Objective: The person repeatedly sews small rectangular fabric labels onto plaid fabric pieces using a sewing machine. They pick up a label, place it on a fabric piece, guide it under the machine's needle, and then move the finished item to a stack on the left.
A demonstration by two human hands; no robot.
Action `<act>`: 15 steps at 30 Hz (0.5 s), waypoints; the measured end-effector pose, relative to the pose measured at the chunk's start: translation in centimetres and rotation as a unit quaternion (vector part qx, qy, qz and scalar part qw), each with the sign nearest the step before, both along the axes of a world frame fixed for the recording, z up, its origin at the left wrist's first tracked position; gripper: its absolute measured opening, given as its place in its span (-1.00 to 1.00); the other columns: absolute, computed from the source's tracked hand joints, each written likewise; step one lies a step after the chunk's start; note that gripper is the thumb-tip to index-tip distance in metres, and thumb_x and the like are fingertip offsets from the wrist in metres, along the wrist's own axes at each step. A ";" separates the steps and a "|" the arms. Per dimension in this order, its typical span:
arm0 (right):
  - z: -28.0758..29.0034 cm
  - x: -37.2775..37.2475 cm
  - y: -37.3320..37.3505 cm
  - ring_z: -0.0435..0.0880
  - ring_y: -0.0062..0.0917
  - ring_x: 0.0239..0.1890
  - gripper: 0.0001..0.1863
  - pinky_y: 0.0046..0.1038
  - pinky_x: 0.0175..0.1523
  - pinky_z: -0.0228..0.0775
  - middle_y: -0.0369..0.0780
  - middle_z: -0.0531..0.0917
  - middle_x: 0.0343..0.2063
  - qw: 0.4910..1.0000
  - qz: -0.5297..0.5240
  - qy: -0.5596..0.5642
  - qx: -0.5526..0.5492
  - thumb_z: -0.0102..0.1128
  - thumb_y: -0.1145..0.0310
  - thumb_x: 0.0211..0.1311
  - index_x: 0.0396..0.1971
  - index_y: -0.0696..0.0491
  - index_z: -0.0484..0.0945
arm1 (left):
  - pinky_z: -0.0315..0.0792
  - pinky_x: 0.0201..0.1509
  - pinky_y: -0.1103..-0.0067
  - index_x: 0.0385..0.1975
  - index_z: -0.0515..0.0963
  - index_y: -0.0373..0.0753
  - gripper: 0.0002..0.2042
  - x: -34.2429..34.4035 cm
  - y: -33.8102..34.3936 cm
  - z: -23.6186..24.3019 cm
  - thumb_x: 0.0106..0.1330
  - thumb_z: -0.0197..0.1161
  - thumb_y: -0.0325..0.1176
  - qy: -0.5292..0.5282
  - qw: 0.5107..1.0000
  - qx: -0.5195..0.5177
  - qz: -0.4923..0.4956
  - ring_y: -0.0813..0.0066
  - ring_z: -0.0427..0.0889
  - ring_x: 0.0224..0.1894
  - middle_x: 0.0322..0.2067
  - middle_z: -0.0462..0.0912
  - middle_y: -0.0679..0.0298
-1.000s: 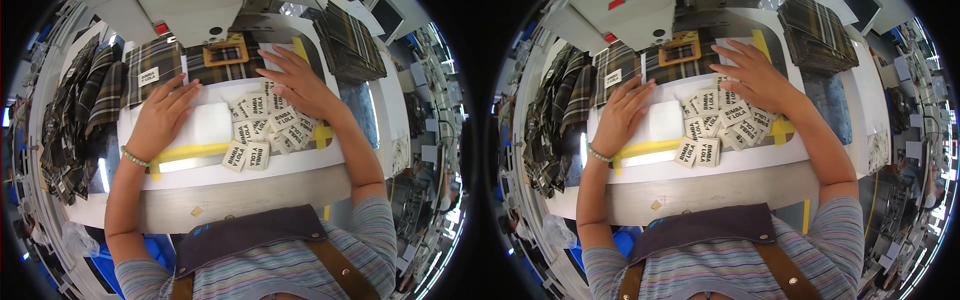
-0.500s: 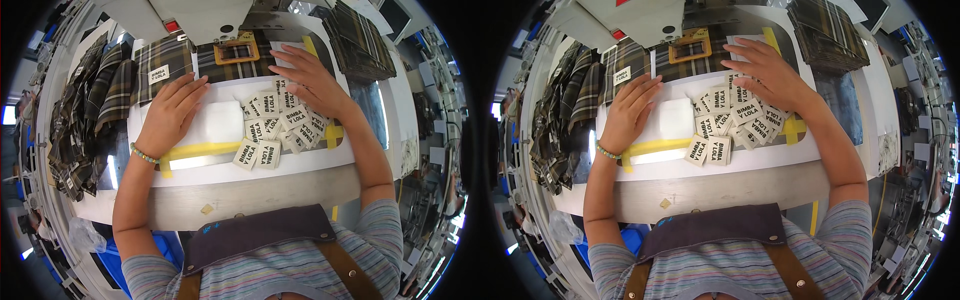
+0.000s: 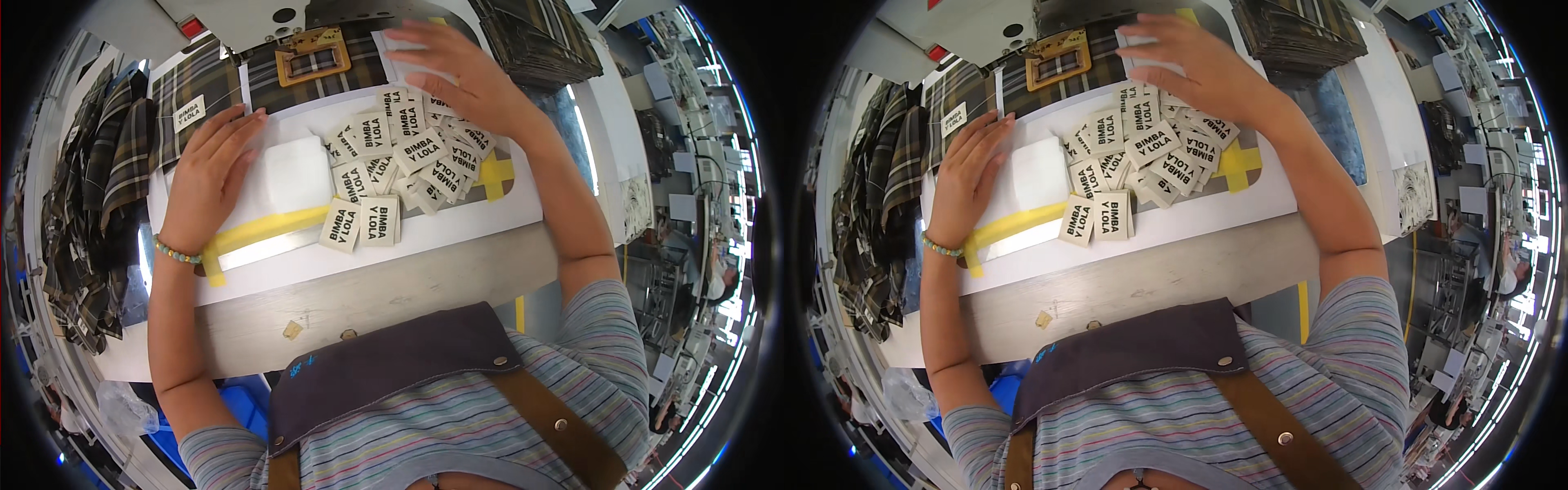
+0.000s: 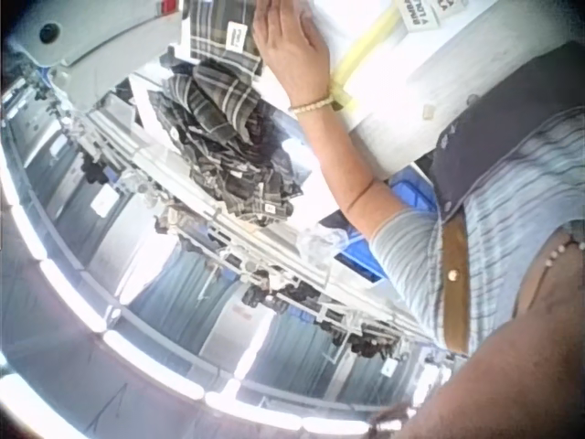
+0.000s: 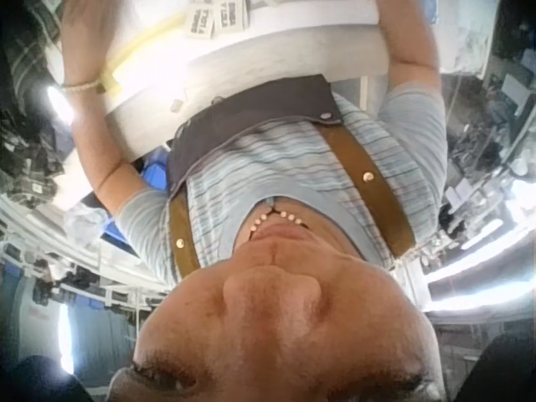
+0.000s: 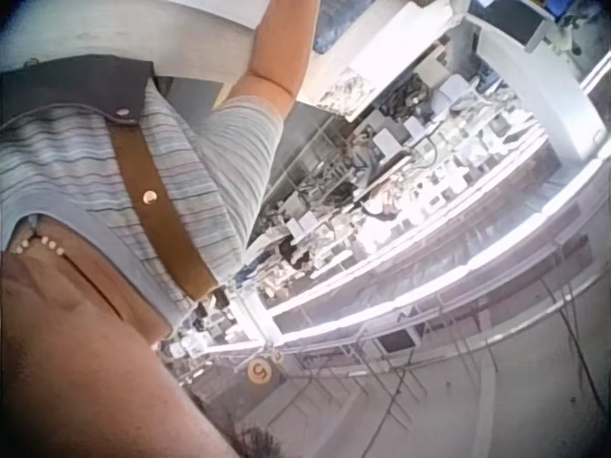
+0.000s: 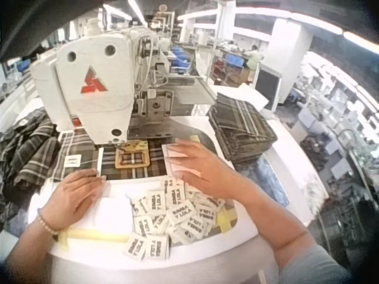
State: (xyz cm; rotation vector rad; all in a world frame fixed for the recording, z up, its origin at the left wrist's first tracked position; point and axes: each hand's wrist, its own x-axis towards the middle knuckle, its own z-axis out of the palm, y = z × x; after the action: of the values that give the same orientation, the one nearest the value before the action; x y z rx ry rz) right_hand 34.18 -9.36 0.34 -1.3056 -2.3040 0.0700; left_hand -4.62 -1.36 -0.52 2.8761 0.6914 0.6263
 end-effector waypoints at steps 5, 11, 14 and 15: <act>5.4 -1.1 -1.3 0.68 -0.27 0.25 -0.69 -0.27 0.34 0.53 -0.21 0.77 0.14 0.999 0.031 0.023 -0.005 0.44 0.28 0.37 0.04 0.05 0.80 | 0.50 0.41 0.26 0.22 0.62 -0.25 -0.59 0.2 -0.4 0.5 0.35 0.35 -0.55 -0.017 0.999 0.030 -0.011 0.09 0.59 0.35 0.24 0.70 0.20; 4.4 -6.9 -3.6 0.71 -0.32 -0.12 -0.80 -0.30 -0.03 0.59 -0.26 0.74 -0.26 0.994 0.049 -0.097 -0.007 0.51 0.25 0.26 -0.29 0.06 0.76 | 0.56 0.31 0.30 0.12 0.66 -0.27 -0.63 0.0 -0.1 0.6 0.31 0.36 -0.61 -0.083 0.996 0.025 -0.020 0.11 0.67 0.24 0.20 0.72 0.20; 2.7 -7.1 -3.8 0.71 -0.37 -0.18 -0.85 -0.32 -0.13 0.59 -0.30 0.73 -0.32 0.994 0.036 -0.101 0.020 0.51 0.30 0.22 -0.33 0.03 0.76 | 0.60 0.20 0.36 0.06 0.70 -0.28 -0.69 0.1 -0.3 0.9 0.33 0.37 -0.60 -0.134 0.991 0.003 -0.011 0.17 0.73 0.11 0.12 0.76 0.21; 2.9 -7.1 -3.8 0.71 -0.37 -0.19 -0.87 -0.33 -0.15 0.59 -0.31 0.73 -0.32 0.994 0.023 -0.101 0.024 0.51 0.32 0.21 -0.33 0.03 0.76 | 0.61 0.15 0.40 0.04 0.72 -0.28 -0.72 0.4 -0.7 1.1 0.35 0.37 -0.59 -0.163 0.987 -0.011 0.000 0.22 0.76 0.05 0.08 0.78 0.21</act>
State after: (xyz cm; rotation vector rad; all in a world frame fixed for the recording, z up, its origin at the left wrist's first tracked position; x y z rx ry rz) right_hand 27.12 -13.21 3.20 -1.2881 -2.4879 -0.1051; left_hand -4.23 -2.07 0.57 2.6596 0.6411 1.0496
